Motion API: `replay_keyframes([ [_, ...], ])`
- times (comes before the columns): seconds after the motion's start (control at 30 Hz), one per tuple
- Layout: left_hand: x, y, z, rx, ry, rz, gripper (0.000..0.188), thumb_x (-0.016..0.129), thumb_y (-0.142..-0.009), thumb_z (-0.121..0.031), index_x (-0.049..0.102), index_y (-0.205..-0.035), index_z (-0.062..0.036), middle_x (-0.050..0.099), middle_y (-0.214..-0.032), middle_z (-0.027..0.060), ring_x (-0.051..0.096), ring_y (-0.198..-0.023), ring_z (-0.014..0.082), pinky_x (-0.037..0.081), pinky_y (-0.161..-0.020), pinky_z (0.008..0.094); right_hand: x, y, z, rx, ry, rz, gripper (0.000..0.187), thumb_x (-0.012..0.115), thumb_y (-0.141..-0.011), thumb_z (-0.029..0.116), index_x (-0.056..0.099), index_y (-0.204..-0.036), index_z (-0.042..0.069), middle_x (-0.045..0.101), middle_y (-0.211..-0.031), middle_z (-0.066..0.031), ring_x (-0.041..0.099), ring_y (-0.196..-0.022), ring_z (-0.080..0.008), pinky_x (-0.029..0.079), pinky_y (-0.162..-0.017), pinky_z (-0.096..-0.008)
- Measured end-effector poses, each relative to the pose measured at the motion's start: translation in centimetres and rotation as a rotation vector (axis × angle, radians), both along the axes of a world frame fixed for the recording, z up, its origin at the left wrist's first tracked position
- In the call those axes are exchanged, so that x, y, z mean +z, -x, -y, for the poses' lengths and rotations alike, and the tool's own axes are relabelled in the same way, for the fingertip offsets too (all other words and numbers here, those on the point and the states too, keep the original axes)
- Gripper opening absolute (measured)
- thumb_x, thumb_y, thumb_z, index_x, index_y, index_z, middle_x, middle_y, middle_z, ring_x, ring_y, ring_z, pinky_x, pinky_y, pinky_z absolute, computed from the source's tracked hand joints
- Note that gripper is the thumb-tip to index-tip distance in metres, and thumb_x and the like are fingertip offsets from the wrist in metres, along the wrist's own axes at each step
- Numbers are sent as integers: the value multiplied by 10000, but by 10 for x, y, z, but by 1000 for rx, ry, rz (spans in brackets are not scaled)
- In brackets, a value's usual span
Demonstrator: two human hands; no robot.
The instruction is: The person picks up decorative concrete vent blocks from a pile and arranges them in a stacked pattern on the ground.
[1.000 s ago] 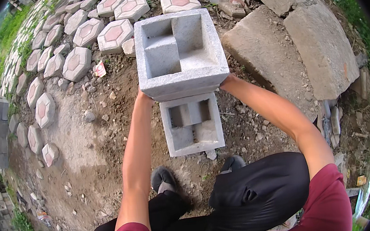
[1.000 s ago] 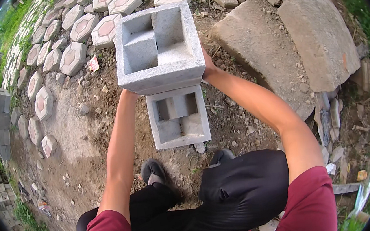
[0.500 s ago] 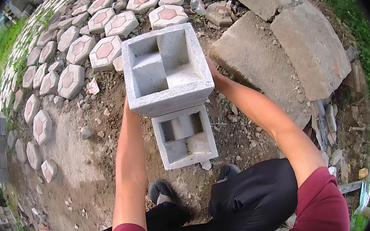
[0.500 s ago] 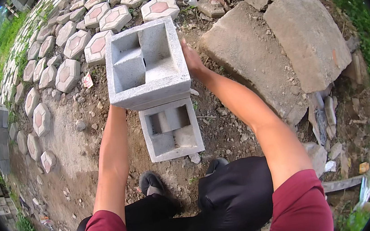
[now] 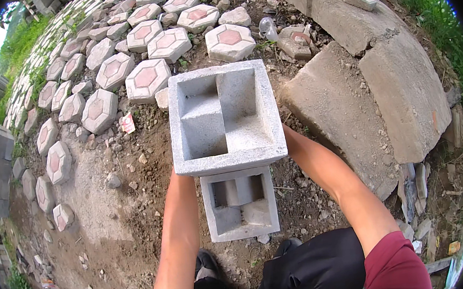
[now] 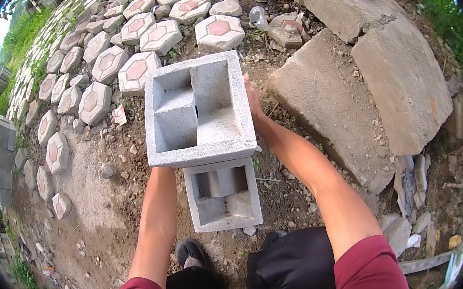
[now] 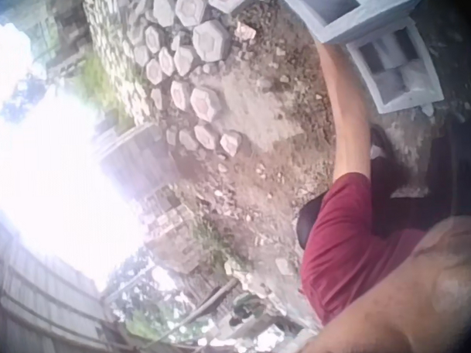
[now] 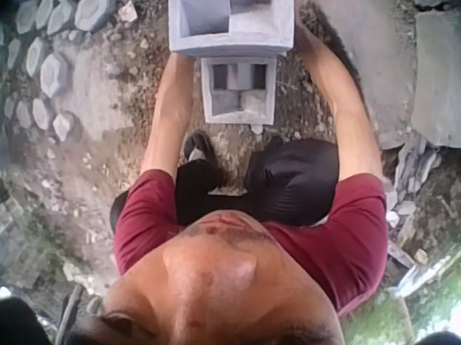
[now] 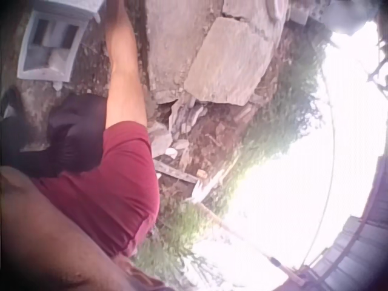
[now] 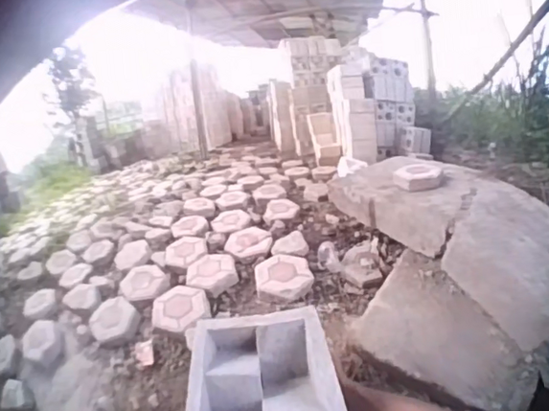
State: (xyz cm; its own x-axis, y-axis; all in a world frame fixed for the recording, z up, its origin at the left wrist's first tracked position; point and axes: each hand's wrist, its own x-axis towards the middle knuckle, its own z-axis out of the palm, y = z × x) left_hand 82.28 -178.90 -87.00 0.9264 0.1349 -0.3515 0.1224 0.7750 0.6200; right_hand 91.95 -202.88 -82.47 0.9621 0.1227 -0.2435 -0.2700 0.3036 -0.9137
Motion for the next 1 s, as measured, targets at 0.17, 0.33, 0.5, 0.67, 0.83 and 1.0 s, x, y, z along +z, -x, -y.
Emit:
replay_keyframes([
  [0.17, -4, 0, -1, -1, 4, -5, 521, 433, -926, -410, 421, -1309, -57, 499, -1266, 124, 516, -1110, 279, 470, -907, 430, -34, -18, 1, 26, -88, 29, 459, 403, -957, 445, 636, -837, 68, 522, -609, 11, 481, -493, -75, 378, -428, -258],
  [0.33, -11, 1, -3, 9, 6, -17, 525, 432, -926, -414, 420, -1310, -57, 496, -1269, 124, 513, -1114, 279, 465, -915, 430, -39, -18, -1, 9, -155, -7, 399, 417, -962, 383, 640, -897, 58, 534, -640, 9, 492, -514, -78, 391, -443, -255],
  [0.5, -17, 0, 0, 7, 11, -17, 529, 432, -925, -418, 418, -1311, -56, 494, -1272, 123, 510, -1118, 279, 459, -922, 430, -36, -15, -1, -64, -137, -23, 363, 420, -962, 344, 638, -965, 54, 539, -672, 6, 503, -548, -85, 412, -476, -251],
  [0.67, -14, 3, -3, 10, 5, -6, 534, 432, -924, -422, 417, -1312, -56, 491, -1276, 123, 507, -1122, 279, 454, -930, 431, -14, -7, -3, 4, -155, -58, 434, 383, -969, 418, 615, -998, 53, 529, -676, 9, 510, -563, -87, 418, -484, -250],
  [0.83, -12, 15, -4, 38, -18, 36, 538, 432, -924, -426, 416, -1314, -55, 488, -1279, 122, 504, -1127, 278, 448, -937, 431, -17, 17, 10, 113, -97, 30, 458, 351, -971, 455, 574, -1010, 57, 515, -697, 15, 500, -602, -67, 406, -503, -239],
  [1.0, -16, 80, 4, 42, -375, 55, 634, 444, -902, -492, 390, -1326, -23, 455, -1317, 116, 475, -1165, 280, 376, -1007, 437, -13, 103, 44, 63, -4, 234, 473, 327, -994, 353, 470, -1229, -32, 566, -1082, -111, 541, -988, -154, 424, -850, -284],
])
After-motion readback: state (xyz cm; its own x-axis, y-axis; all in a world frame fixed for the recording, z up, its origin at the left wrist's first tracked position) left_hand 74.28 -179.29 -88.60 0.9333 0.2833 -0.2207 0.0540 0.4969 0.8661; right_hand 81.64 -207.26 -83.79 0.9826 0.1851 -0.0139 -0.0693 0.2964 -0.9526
